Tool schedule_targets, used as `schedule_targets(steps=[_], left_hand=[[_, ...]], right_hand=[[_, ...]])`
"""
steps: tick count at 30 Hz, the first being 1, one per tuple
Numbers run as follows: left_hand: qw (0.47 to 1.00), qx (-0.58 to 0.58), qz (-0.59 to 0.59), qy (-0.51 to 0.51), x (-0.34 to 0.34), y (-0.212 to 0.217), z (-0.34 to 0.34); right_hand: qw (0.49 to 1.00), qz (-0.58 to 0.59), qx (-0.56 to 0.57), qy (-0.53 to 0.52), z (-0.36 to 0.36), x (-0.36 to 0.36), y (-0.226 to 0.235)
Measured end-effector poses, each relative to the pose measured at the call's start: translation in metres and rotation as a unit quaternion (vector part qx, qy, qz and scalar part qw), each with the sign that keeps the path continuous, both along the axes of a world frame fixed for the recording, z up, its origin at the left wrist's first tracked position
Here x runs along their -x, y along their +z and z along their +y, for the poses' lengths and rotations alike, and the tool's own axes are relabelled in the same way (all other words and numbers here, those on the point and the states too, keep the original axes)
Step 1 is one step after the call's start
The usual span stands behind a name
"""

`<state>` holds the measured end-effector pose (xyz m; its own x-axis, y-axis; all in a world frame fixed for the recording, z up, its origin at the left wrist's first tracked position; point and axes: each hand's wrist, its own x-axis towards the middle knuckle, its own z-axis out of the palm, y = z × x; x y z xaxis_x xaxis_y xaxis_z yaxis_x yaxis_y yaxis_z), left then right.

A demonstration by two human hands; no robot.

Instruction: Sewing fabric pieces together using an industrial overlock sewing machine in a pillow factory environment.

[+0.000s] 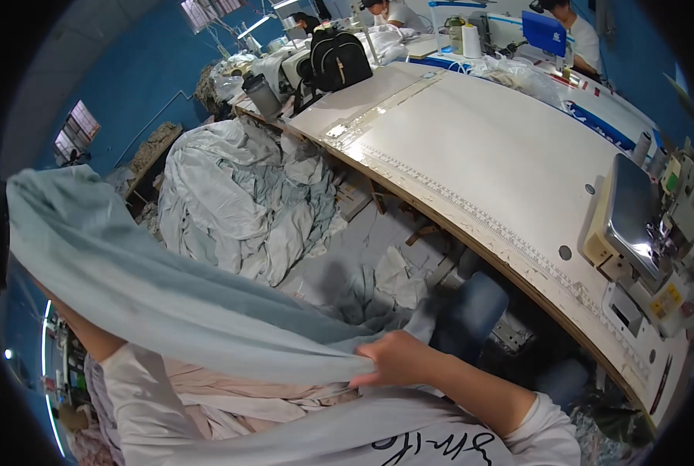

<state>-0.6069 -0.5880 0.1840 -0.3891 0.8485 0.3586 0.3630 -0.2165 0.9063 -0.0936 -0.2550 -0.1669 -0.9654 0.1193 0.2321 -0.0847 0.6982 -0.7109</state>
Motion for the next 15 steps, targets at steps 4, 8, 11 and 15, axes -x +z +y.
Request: schedule_targets(steps=[4,8,11,15], left_hand=[[0.998,-0.053,-0.008,-0.018,0.085,0.036,-0.010],[0.997,-0.050,0.064,-0.011,0.078,0.225,-0.104],[0.993,-0.103,0.034,-0.036,0.064,0.212,-0.104],[0.988,-0.139,0.047,-0.049,0.046,0.215,-0.073]], right_hand=[[0.938,-0.301,-0.169,-0.039,0.026,0.011,-0.081],[0.929,-0.261,-0.101,-0.243,0.108,-0.032,-0.183],[0.905,-0.138,-0.096,-0.391,0.152,-0.018,-0.149],[0.921,0.192,0.002,-0.339,0.146,0.002,-0.142]])
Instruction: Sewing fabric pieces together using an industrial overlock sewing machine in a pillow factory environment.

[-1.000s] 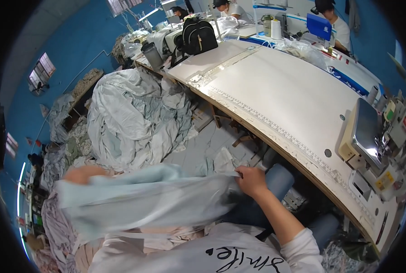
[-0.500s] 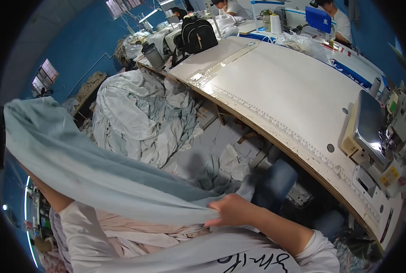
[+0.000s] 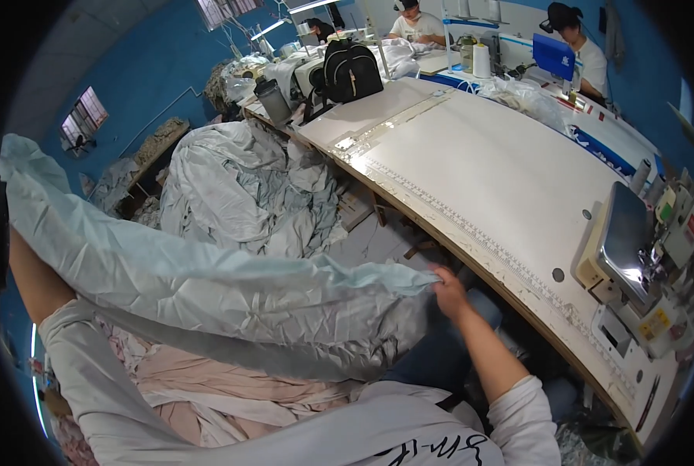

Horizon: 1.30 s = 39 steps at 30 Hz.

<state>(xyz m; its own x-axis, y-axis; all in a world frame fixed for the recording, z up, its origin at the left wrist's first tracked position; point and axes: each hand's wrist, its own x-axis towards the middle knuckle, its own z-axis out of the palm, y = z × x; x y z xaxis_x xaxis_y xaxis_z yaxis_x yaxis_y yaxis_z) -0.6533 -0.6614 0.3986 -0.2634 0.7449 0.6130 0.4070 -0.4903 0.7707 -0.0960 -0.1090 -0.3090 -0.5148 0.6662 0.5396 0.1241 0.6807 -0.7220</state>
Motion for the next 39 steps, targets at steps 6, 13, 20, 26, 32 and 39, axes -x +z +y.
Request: schedule_targets(steps=[6,13,20,26,32,39], left_hand=[[0.997,-0.041,0.064,0.006,0.003,0.065,0.063],[0.995,-0.095,-0.006,-0.037,-0.106,-0.117,0.267],[0.995,-0.042,-0.029,0.080,-0.310,-0.171,0.421],[0.995,0.011,0.099,0.007,-0.434,-0.233,0.476],[0.841,-0.057,0.086,-0.531,-0.532,-0.357,0.471],[0.891,0.058,0.038,-0.449,-0.525,-0.403,0.458]], right_hand=[[0.921,-0.249,0.255,0.160,-0.100,-0.108,0.140],[0.819,-0.561,-0.007,-0.121,-0.166,-0.271,0.188],[0.903,-0.122,0.264,-0.317,-0.168,-0.371,0.181],[0.920,-0.139,0.233,-0.283,-0.122,-0.366,0.166],[0.922,-0.172,0.247,-0.242,-0.072,-0.359,0.128],[0.912,-0.211,0.287,-0.202,-0.038,-0.332,0.059]])
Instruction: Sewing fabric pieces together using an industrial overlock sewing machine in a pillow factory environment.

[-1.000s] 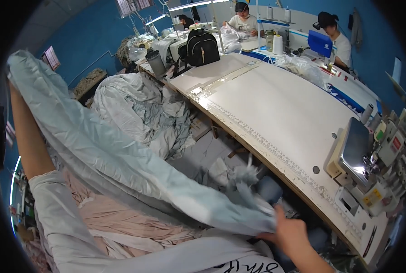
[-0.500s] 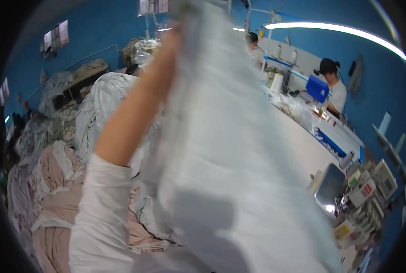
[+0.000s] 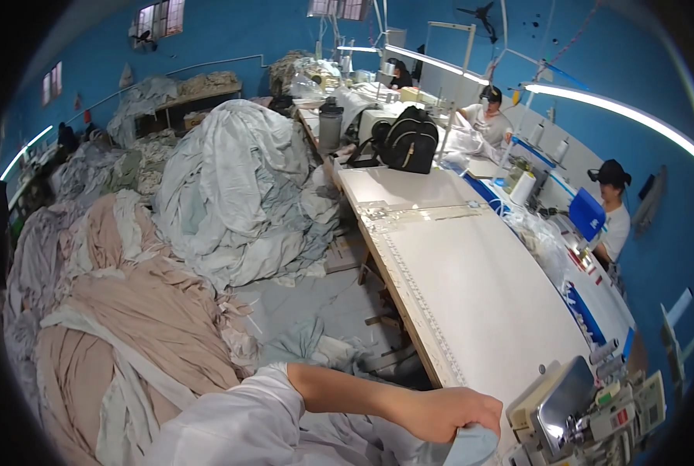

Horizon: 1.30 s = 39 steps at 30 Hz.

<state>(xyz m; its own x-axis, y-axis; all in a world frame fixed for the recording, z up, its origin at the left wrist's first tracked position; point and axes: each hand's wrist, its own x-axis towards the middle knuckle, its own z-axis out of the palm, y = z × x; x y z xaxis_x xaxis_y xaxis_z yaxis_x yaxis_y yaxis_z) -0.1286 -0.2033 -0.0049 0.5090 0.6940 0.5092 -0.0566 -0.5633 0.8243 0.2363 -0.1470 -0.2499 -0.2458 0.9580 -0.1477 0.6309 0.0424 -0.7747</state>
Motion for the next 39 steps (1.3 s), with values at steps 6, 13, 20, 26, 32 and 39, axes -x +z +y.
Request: schedule_targets(steps=[6,13,20,26,32,39], left_hand=[[0.992,0.051,-0.093,0.062,-0.003,-0.023,0.015],[0.998,0.039,0.036,0.021,-0.043,-0.053,0.033],[0.982,0.013,0.186,-0.037,-0.076,-0.087,0.050],[0.977,0.085,0.195,0.015,-0.104,-0.091,0.034],[0.992,-0.035,0.117,0.028,-0.142,-0.111,0.016],[0.985,0.025,0.165,0.037,-0.157,-0.109,0.003]], right_hand=[[0.998,-0.010,0.060,0.016,0.003,0.029,-0.062],[0.991,0.007,0.118,-0.066,-0.035,0.034,-0.116],[0.961,0.065,0.162,-0.216,-0.096,0.067,-0.128],[0.873,0.238,-0.134,-0.403,-0.164,0.089,0.092],[0.901,-0.153,-0.397,-0.077,-0.128,0.093,0.206],[0.920,-0.022,-0.384,-0.072,-0.117,0.037,0.185]])
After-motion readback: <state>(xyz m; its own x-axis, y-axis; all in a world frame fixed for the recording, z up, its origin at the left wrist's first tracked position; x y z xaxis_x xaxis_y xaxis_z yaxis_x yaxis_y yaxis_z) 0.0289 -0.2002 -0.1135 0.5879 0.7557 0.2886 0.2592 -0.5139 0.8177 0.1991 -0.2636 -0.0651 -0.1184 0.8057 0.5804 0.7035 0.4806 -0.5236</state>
